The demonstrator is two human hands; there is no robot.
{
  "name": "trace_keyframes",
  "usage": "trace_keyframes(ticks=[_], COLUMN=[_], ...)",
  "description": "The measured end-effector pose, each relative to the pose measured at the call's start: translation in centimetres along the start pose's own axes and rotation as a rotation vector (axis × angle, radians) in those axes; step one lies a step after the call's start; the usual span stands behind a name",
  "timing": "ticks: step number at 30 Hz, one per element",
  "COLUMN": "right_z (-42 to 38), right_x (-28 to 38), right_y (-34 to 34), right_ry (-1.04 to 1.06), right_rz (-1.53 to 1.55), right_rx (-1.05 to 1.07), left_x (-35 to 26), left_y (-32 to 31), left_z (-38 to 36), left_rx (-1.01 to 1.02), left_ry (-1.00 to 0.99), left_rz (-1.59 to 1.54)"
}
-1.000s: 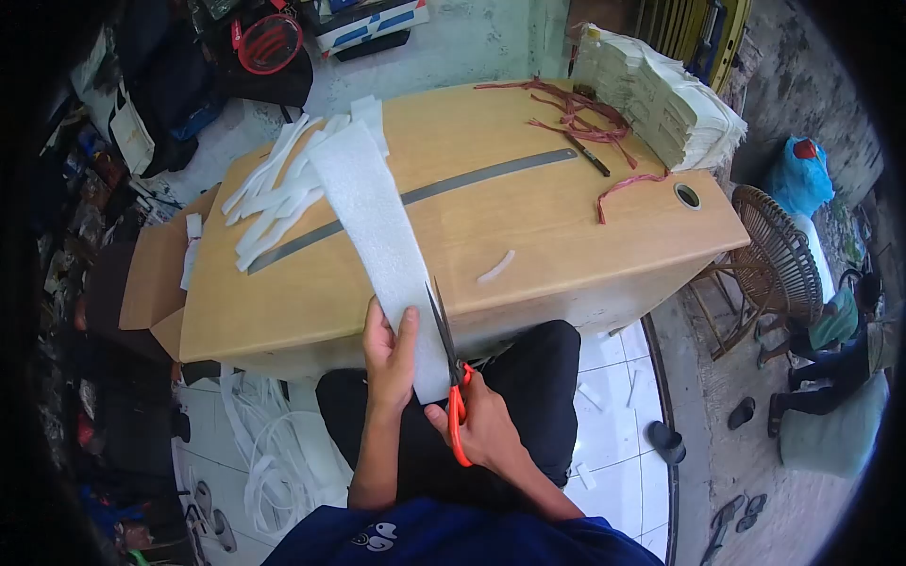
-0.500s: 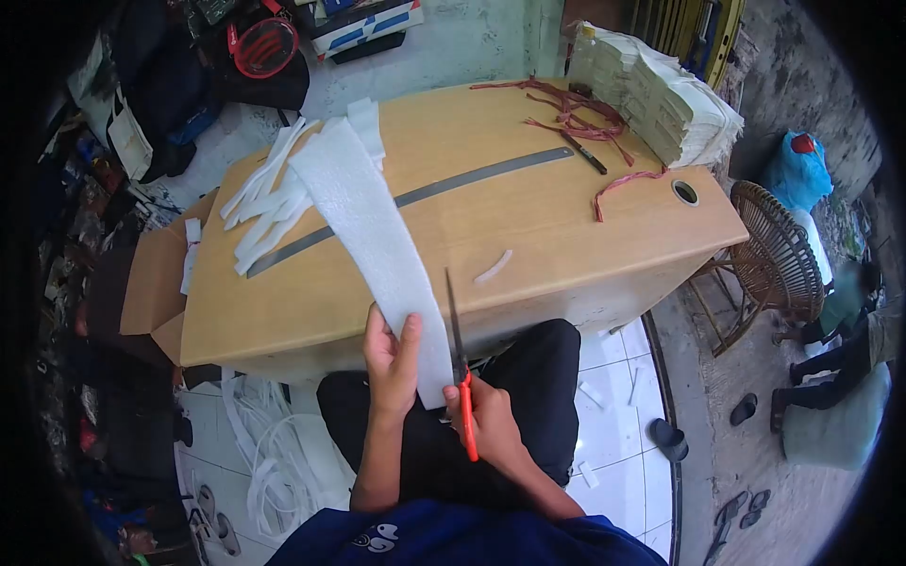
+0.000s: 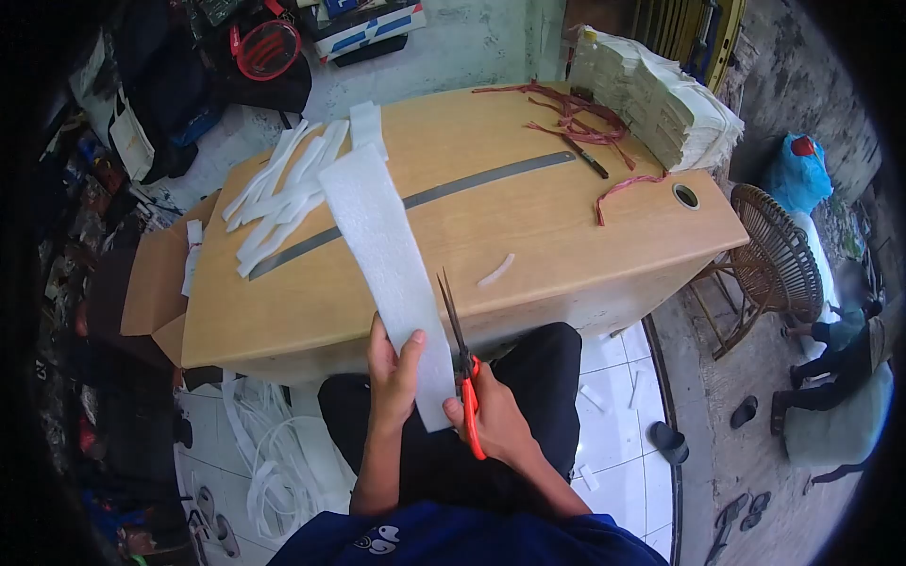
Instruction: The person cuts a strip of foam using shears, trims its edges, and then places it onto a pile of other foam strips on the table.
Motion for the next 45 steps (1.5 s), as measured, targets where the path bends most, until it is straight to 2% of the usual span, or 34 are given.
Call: trace_keyframes(ticks=[5, 7, 14, 19, 26, 29, 31, 36, 41, 45], right_z=[1.1, 1.6, 2.5, 2.9, 2.8, 3.1, 3.0, 2.8, 2.1, 2.0], right_x=[0.9, 0.9, 1.8, 1.6, 3.1, 2.6, 2.5, 0.2, -1.1, 0.8], right_y=[0.2, 0.1, 0.6, 1.0, 1.7, 2.0, 1.9, 1.4, 0.9, 0.8], right_ry=[-0.009, 0.058, 0.040, 0.108, 0.099, 0.007, -0.220, -0.111, 0.038, 0.145], right_rz=[-0.070, -0.055, -0.042, -0.011, -0.060, 0.019, 0.296, 0.497, 0.326, 0.147], right_rx=[-0.015, -0.079, -0.163, -0.227, -0.300, -0.304, -0.243, -0.156, -0.118, -0.160], left_x=[0.4, 0.6, -0.2, 0.0, 0.3, 0.6, 1.2, 1.7, 2.4, 1.6], left_y=[0.3, 0.1, -0.3, -0.3, 0.2, 0.0, -0.1, 0.3, 0.9, 0.3], left_z=[-0.8, -1.1, -1.5, -1.6, -1.5, -1.7, -2.0, -1.9, -1.7, -1.4], left_rx=[0.103, 0.156, 0.285, 0.322, 0.345, 0.355, 0.345, 0.310, 0.272, 0.271], left_ry=[-0.022, -0.084, -0.092, -0.109, -0.140, -0.131, -0.105, -0.002, -0.014, -0.062], left_rz=[0.115, 0.166, 0.129, 0.171, 0.197, 0.200, 0.163, 0.059, 0.109, 0.069])
Point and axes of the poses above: each hand's wrist, its own z-axis towards the middle knuckle, its own y-axis out of the back of the hand, x = y × z, the point moved 3 cm from there along z, towards the middle knuckle, and after that the axes turned 11 degrees about z, right-handed, at the moved point
